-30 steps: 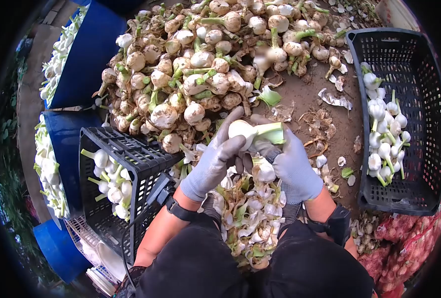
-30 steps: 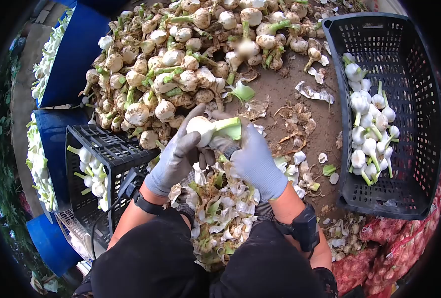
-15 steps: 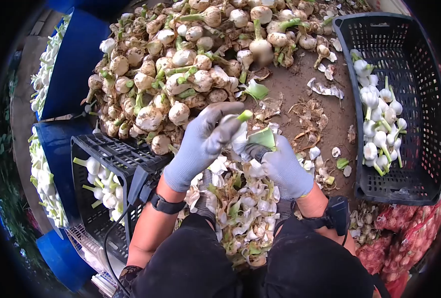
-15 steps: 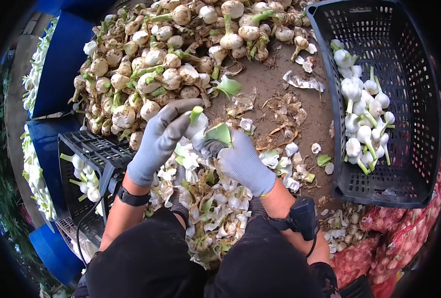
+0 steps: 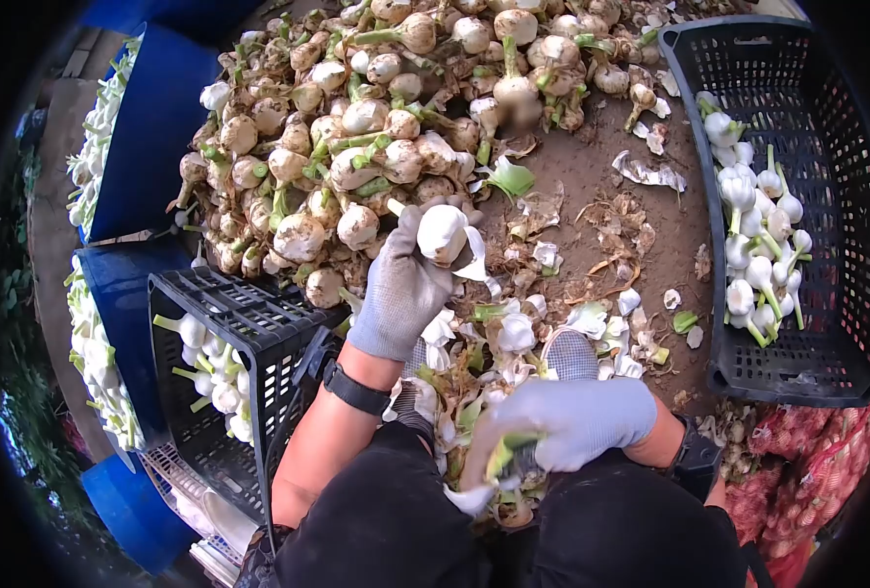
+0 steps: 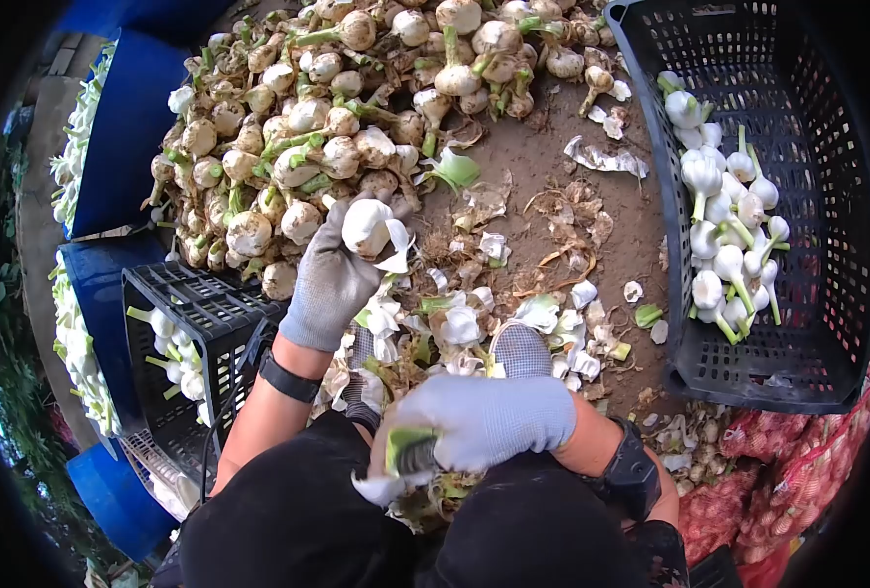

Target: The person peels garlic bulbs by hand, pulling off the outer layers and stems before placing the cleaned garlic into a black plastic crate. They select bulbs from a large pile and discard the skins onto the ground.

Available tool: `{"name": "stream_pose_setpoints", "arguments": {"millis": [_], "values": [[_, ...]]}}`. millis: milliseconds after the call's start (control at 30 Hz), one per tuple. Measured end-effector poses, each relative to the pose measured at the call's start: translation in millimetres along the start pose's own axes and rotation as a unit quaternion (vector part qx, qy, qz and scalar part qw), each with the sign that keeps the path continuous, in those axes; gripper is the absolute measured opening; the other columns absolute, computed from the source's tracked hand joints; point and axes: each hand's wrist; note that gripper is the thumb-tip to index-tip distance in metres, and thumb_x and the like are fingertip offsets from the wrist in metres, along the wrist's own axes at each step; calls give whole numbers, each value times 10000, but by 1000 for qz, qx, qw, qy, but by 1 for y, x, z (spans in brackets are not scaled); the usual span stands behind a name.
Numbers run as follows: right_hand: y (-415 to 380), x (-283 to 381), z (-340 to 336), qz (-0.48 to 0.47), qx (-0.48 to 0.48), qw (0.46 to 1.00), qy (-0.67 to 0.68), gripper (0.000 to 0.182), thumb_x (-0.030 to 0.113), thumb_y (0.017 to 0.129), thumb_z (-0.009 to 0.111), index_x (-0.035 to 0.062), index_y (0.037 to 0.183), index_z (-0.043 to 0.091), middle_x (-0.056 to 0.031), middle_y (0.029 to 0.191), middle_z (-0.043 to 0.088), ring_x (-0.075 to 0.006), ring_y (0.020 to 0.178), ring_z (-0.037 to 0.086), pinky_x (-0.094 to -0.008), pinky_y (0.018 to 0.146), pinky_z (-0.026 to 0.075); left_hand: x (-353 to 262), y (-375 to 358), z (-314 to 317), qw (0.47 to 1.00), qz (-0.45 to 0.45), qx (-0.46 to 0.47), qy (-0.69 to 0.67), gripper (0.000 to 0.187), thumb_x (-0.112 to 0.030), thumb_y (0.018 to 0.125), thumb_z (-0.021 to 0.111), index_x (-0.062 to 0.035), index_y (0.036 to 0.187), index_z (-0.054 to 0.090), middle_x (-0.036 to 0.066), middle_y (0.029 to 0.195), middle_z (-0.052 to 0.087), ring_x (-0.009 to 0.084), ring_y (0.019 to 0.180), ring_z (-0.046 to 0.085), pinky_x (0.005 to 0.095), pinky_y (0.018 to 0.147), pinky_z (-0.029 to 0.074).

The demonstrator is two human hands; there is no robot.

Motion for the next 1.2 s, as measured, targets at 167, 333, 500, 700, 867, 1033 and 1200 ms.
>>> {"name": "stream_pose_setpoints", "arguments": {"millis": [167,333,500,700,867,1033,1200], "values": [[6,-16,-33,230,-340,750,-519,476,301,834,686,122,1242,522,-111,783,656,-290,741,679,-401,633,520,13,4,3,993,13,-4,117,481,-357,1048,373,54,1283,456,229,1334,515,352,1204,551,440,1003,500],[24,-30,-47,111,-445,755,-468,270,301,856,664,78,1004,630,-128,734,643,-333,669,641,-433,620,504,24,6,18,977,0,-16,210,407,-386,1021,456,-13,1171,518,195,1120,639,295,1040,642,399,854,558],[7,26,-21,46,-256,939,223,172,194,836,659,68,952,670,-122,750,655,-280,662,629,-334,649,518,23,10,31,960,55,-121,247,386,-396,1027,449,-22,1031,546,111,973,648,216,856,682,373,791,592],[17,-56,-34,165,-346,864,-327,251,280,845,659,79,993,684,-166,847,680,-322,821,671,-425,736,521,21,0,93,937,110,-8,332,503,-359,974,574,12,1277,421,164,1250,558,269,1097,616,380,949,543],[33,-36,-65,181,-387,870,-247,224,268,898,609,135,1066,674,-156,972,683,-311,928,668,-419,811,519,-18,-19,163,869,227,188,397,607,-331,983,540,-11,1451,324,171,1359,511,292,1206,554,415,1037,448],[65,-87,-140,186,-521,686,-472,298,231,866,644,174,1158,659,-135,960,693,-322,891,676,-431,811,528,-28,-15,115,878,188,58,437,434,-244,963,602,9,1305,515,122,1221,602,189,1023,629,318,893,523],[73,-88,-124,54,-520,841,-138,224,171,880,663,83,1085,675,-129,846,691,-312,791,670,-364,713,510,-12,8,23,588,270,34,761,610,-100,847,707,-56,1402,458,130,1311,552,166,1174,549,305,979,462]]}}
Point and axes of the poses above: each hand's wrist, its own y-axis towards the middle knuckle, its own z-axis out of the palm, x = y × z
